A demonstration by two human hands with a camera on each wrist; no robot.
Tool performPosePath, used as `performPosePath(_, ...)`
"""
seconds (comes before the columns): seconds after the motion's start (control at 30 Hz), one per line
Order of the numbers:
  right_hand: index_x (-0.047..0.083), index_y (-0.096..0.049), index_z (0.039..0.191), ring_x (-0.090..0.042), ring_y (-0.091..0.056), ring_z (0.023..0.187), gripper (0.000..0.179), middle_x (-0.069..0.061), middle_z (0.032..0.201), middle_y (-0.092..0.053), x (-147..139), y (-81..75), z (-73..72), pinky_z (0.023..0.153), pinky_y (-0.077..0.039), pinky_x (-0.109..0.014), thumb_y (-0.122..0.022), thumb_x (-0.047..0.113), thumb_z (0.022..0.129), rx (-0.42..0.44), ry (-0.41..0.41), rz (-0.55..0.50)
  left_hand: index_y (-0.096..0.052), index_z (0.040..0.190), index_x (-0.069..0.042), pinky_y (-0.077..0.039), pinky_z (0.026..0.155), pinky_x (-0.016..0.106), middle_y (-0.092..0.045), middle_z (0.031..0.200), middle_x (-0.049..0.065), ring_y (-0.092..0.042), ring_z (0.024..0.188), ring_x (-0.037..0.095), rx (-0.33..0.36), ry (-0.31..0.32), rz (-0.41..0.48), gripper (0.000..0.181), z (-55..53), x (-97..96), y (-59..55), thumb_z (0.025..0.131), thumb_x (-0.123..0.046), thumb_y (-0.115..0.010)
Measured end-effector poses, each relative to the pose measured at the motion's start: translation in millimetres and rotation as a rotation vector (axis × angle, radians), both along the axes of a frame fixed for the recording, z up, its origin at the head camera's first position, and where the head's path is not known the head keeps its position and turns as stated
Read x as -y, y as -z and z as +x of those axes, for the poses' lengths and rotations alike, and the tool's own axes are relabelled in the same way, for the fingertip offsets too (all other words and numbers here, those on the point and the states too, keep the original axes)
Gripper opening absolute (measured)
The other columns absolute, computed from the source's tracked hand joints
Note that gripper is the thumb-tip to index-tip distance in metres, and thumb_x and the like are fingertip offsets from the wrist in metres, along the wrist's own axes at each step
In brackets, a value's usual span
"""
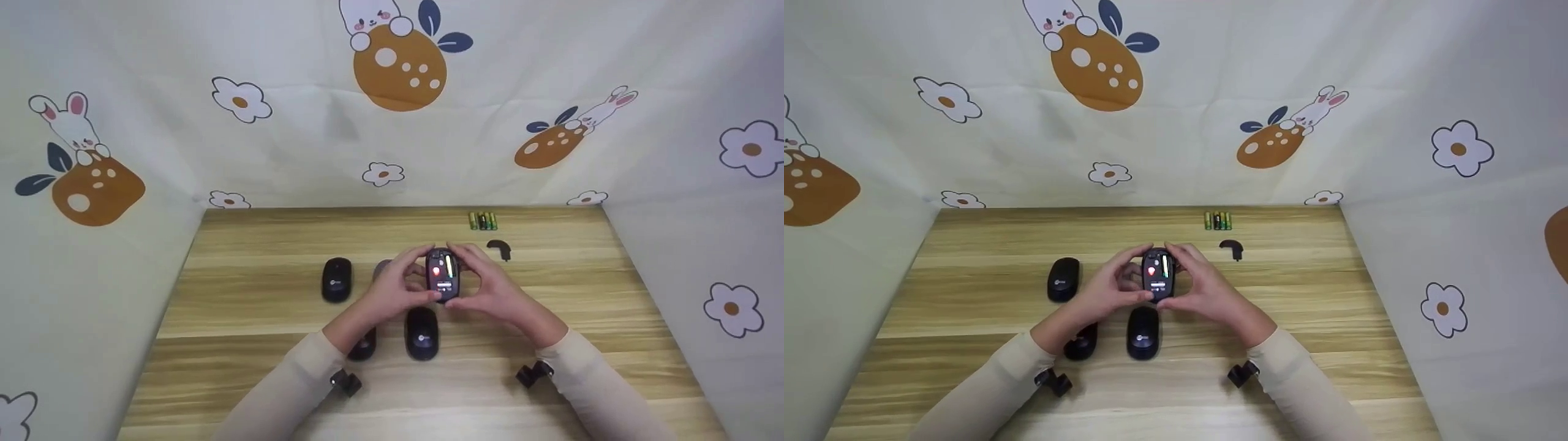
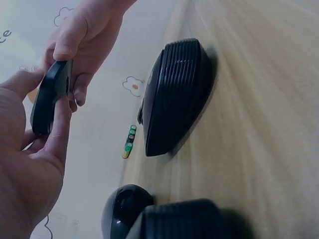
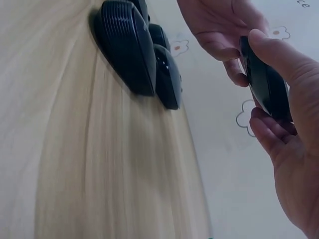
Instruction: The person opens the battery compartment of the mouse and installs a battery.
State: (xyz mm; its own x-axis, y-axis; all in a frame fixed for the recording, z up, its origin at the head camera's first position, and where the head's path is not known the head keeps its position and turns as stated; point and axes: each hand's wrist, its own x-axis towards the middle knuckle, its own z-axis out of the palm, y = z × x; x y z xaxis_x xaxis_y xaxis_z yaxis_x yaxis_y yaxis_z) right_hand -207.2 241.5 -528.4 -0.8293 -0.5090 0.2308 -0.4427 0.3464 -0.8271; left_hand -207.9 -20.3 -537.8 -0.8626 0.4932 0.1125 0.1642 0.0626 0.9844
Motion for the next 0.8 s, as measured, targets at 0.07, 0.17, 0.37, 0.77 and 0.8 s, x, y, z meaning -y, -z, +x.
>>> performPosePath(0.07,0.013,-0.042,0.171,-0.025,-0.061,0.134,0.111,-0.005,0.158,-0.055,-3,0.2,-2.0,0.122,-0.048,-0.052,-0.103,0.017,0.077,-0.017,0.002,-0.005,-0.038,0.172,-0.016,-0.064,0.098,0.033,-0.046,0.164,0.011,-0.066,0.127,0.033,-0.010,0.026,-0.043,0.102,-2.0,-0.4,-0.8,0.088,-0.007,-0.094)
performPosePath(0.17,0.010,-0.043,0.169,-0.027,-0.061,0.134,0.111,-0.006,0.157,-0.056,-7,0.5,-4.8,0.122,-0.048,-0.054,-0.103,0.021,0.077,-0.039,0.009,-0.003,-0.034,0.174,-0.019,-0.062,0.102,0.031,-0.044,0.167,0.008,-0.061,0.133,0.028,-0.065,0.049,-0.112,0.111,-5.7,-1.8,-1.4,0.084,-0.010,-0.097)
performPosePath(0.37,0.008,-0.045,0.168,-0.027,-0.060,0.135,0.111,-0.005,0.158,-0.057,-15,1.8,-12.0,0.123,-0.045,-0.056,-0.104,0.029,0.077,-0.057,0.039,0.039,-0.033,0.173,-0.011,-0.061,0.101,0.032,-0.048,0.165,0.009,-0.061,0.132,0.023,-0.192,0.055,-0.260,0.111,-17.8,-8.0,-2.9,0.084,-0.019,-0.099)
performPosePath(0.77,-0.003,-0.041,0.167,-0.038,-0.057,0.145,0.108,-0.018,0.165,-0.050,-39,-3.8,-37.0,0.126,-0.042,-0.054,-0.101,0.022,0.080,-0.068,0.002,0.200,-0.043,0.167,-0.008,-0.050,0.119,0.041,-0.058,0.155,0.009,-0.060,0.135,0.023,-0.384,0.066,-0.541,0.105,-54.6,-34.5,-11.7,0.082,-0.029,-0.100)
performPosePath(0.8,-0.002,-0.041,0.167,-0.038,-0.057,0.146,0.108,-0.019,0.166,-0.049,-41,-4.1,-39.2,0.126,-0.042,-0.055,-0.101,0.021,0.080,-0.064,-0.001,0.212,-0.043,0.167,-0.008,-0.049,0.120,0.042,-0.057,0.155,0.009,-0.059,0.137,0.024,-0.387,0.067,-0.559,0.105,-57.3,-36.9,-12.0,0.082,-0.032,-0.101)
